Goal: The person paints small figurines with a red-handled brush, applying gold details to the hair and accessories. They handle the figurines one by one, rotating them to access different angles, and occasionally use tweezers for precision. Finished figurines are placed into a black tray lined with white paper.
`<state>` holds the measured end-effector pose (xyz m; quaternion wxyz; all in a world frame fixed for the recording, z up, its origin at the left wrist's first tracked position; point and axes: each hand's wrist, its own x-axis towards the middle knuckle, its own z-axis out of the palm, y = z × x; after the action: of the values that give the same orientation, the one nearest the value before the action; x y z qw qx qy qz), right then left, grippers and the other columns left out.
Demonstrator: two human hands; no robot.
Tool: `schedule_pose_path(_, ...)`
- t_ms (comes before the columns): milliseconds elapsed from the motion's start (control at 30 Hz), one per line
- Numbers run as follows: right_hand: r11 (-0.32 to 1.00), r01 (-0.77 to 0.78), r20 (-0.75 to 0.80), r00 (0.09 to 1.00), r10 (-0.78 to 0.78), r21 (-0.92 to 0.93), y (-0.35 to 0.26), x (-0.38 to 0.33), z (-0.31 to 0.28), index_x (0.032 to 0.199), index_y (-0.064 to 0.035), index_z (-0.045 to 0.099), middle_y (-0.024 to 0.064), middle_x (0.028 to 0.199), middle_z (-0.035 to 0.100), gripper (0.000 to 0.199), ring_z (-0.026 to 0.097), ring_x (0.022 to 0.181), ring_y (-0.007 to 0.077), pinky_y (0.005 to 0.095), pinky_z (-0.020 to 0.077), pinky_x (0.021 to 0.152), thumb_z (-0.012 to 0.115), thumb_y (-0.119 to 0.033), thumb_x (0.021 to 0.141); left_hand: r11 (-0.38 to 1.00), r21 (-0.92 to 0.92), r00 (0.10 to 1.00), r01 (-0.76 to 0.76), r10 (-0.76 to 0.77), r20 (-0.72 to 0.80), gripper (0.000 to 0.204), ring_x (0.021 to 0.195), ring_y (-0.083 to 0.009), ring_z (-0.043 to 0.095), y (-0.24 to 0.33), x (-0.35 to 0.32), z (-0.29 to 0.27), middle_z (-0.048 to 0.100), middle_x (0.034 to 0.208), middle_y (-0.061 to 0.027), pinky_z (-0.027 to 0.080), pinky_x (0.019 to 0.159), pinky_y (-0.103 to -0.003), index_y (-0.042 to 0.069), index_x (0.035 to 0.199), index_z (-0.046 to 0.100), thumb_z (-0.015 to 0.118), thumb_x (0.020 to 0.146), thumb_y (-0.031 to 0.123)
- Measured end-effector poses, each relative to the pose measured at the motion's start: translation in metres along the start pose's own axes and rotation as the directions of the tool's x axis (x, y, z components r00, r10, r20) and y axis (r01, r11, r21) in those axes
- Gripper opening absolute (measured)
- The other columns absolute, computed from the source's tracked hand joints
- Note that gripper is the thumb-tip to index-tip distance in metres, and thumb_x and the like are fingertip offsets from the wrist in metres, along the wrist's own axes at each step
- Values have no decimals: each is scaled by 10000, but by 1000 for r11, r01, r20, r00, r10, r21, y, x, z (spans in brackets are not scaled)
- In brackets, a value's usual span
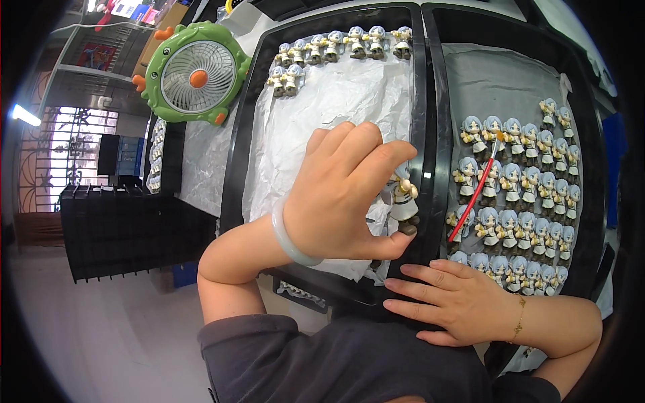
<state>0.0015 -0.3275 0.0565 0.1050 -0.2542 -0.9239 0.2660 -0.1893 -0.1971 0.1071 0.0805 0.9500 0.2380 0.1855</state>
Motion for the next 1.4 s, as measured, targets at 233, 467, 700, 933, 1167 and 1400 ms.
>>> schedule_pose_path(233,1000,5,-10,1000,-5,11,1,0,0,1272,-202,447,5,1328,423,565,391,1209,185,344,291,984,579,-399,759,1000,-9,1000,-12,12,-7,667,654,-201,407,0,0,-1,393,725,-38,279,616,-305,69,1005,569,742,394,273)
schedule_pose_path(467,995,13,-11,1000,-12,94,2,1,0,1245,-140,448,42,1350,387,560,332,1262,194,348,250,1035,598,-368,756,997,-31,996,-71,69,-50,697,662,-185,417,-1,-2,0,421,746,-25,298,625,-293,76,1046,578,749,383,210)
schedule_pose_path(700,815,-67,-255,932,257,576,1,-3,3,1079,-31,453,139,1105,495,461,493,1055,283,367,398,881,642,-306,761,972,-98,977,-212,207,-59,661,650,-176,407,9,-8,-2,433,759,-29,306,632,-292,39,1029,572,811,479,318)
schedule_pose_path(933,649,34,-380,833,402,760,6,0,6,985,-2,504,163,853,591,398,582,801,328,378,454,698,662,-278,746,913,-23,912,-408,406,-56,408,631,-169,427,30,-23,14,414,714,-6,253,585,-325,137,899,633,731,617,414)
schedule_pose_path(1167,726,93,-541,733,413,682,-25,-55,-47,976,6,534,136,778,613,349,598,719,255,342,455,640,650,-238,756,891,-247,898,-380,292,-328,938,1119,-343,389,13,-52,30,305,1289,-219,356,883,-438,30,1325,149,704,684,430)
schedule_pose_path(1400,629,-164,-641,-35,767,760,-105,-289,8,1077,-30,549,98,1006,598,483,615,833,197,291,479,746,746,-213,677,943,-107,947,-316,307,-89,490,867,-251,423,6,-14,30,449,1013,-154,367,730,-351,-16,1160,437,600,755,207)
